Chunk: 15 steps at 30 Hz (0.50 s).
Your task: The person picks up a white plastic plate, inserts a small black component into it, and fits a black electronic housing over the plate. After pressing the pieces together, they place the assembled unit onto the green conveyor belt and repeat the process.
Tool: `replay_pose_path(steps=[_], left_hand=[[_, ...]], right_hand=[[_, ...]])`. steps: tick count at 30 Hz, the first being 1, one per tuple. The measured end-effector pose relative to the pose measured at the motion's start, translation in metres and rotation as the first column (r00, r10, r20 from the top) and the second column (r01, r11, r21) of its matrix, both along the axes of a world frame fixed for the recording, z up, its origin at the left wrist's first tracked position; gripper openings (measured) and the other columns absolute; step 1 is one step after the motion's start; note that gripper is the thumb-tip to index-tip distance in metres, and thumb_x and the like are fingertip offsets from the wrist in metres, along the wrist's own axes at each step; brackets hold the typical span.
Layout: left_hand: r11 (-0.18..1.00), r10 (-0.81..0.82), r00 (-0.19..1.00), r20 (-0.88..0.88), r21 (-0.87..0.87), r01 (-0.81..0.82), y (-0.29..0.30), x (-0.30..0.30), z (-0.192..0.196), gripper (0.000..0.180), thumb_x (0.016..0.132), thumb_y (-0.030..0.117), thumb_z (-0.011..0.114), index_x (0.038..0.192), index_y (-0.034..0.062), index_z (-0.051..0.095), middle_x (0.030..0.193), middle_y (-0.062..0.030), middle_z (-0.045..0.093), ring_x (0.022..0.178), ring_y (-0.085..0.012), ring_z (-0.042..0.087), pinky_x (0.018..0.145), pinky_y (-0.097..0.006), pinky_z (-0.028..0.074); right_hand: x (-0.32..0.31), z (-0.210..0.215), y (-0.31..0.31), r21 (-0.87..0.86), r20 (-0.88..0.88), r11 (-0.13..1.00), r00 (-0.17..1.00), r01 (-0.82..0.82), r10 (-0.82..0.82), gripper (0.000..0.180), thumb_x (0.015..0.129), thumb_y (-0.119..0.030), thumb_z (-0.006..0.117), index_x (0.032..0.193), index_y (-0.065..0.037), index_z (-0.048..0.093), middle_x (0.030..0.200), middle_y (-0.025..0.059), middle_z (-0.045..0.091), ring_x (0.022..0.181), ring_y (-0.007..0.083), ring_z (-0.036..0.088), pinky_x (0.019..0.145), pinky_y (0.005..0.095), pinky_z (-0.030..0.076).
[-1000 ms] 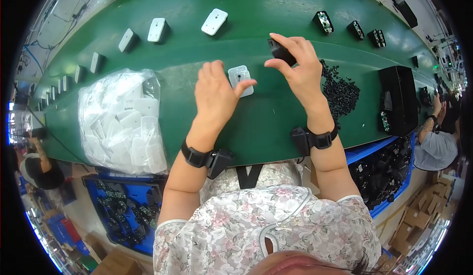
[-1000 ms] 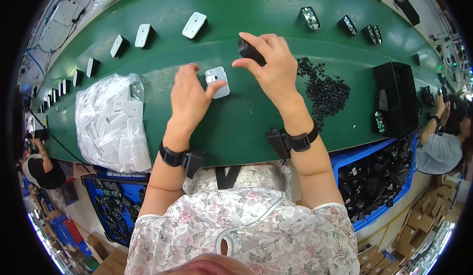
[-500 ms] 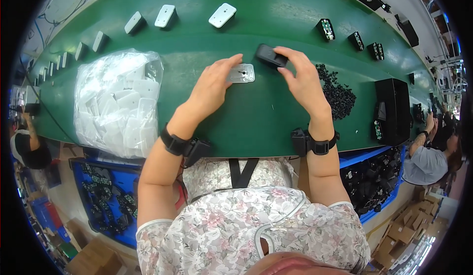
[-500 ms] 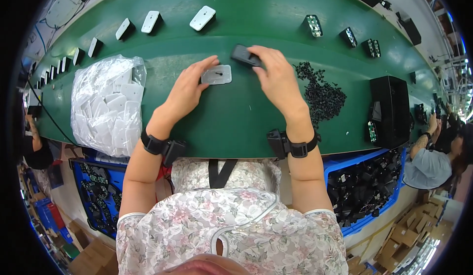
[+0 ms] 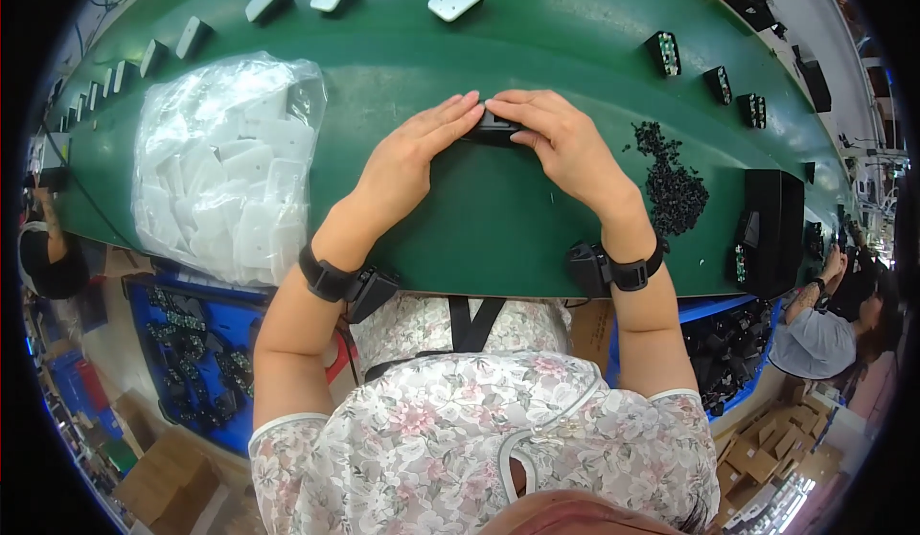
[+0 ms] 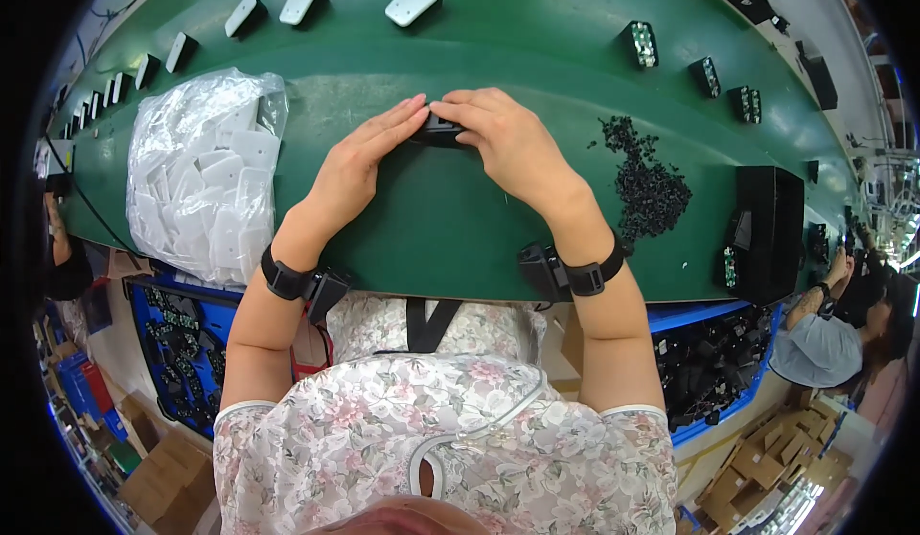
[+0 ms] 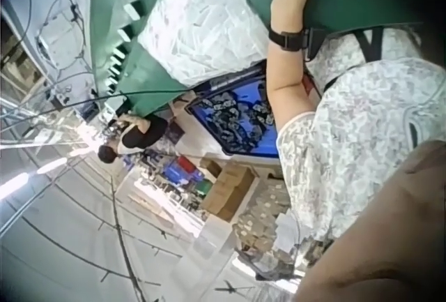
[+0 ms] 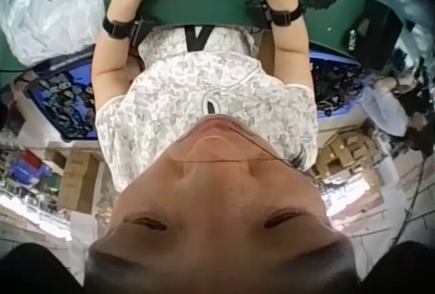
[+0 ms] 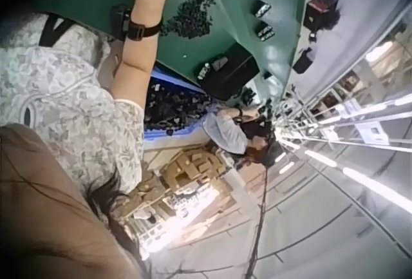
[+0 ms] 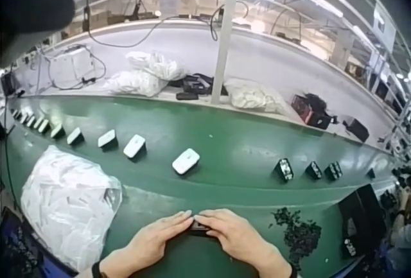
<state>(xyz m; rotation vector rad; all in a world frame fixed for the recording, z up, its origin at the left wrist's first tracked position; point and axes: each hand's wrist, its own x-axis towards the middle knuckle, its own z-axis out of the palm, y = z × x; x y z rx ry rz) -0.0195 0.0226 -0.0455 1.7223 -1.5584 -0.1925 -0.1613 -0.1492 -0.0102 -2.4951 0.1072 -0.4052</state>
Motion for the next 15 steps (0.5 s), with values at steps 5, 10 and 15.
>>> replay_pose_path(steps=[5,10,15], left_hand=[[0.998,0.045,0.992,0.116,0.041,-0.050,0.001,-0.004,0.000,0.061,0.073,-0.014,0.046,0.131,0.0076,0.052,0.137,-0.0086,0.049,0.124,-0.0272,0.049,0.103,-0.037,0.041],[0.997,0.059,0.981,0.185,0.042,-0.068,-0.001,-0.002,0.000,0.059,0.073,-0.013,0.047,0.129,0.0068,0.054,0.135,-0.0088,0.051,0.122,-0.0272,0.051,0.101,-0.037,0.044],[0.994,0.049,0.964,0.261,0.079,-0.071,-0.006,-0.008,0.010,0.056,0.072,-0.002,0.064,0.127,0.0045,0.054,0.133,-0.0102,0.052,0.118,-0.0281,0.054,0.095,-0.037,0.047]], right_hand=[[0.001,-0.007,-0.001,-0.038,0.025,0.999,1.000,0.005,-0.004,0.046,0.076,0.010,0.056,0.118,-0.009,0.061,0.116,0.0098,0.061,0.104,0.0294,0.058,0.085,0.0357,0.051],[0.003,-0.012,-0.003,-0.187,0.050,0.982,0.998,-0.015,0.024,0.048,0.075,0.008,0.054,0.118,-0.013,0.061,0.115,0.0089,0.061,0.103,0.0275,0.059,0.084,0.0358,0.052],[0.003,-0.021,-0.009,-0.045,0.066,0.999,0.998,-0.001,0.004,0.045,0.077,0.005,0.056,0.118,-0.013,0.062,0.114,0.0078,0.061,0.102,0.0274,0.058,0.085,0.0357,0.050]])
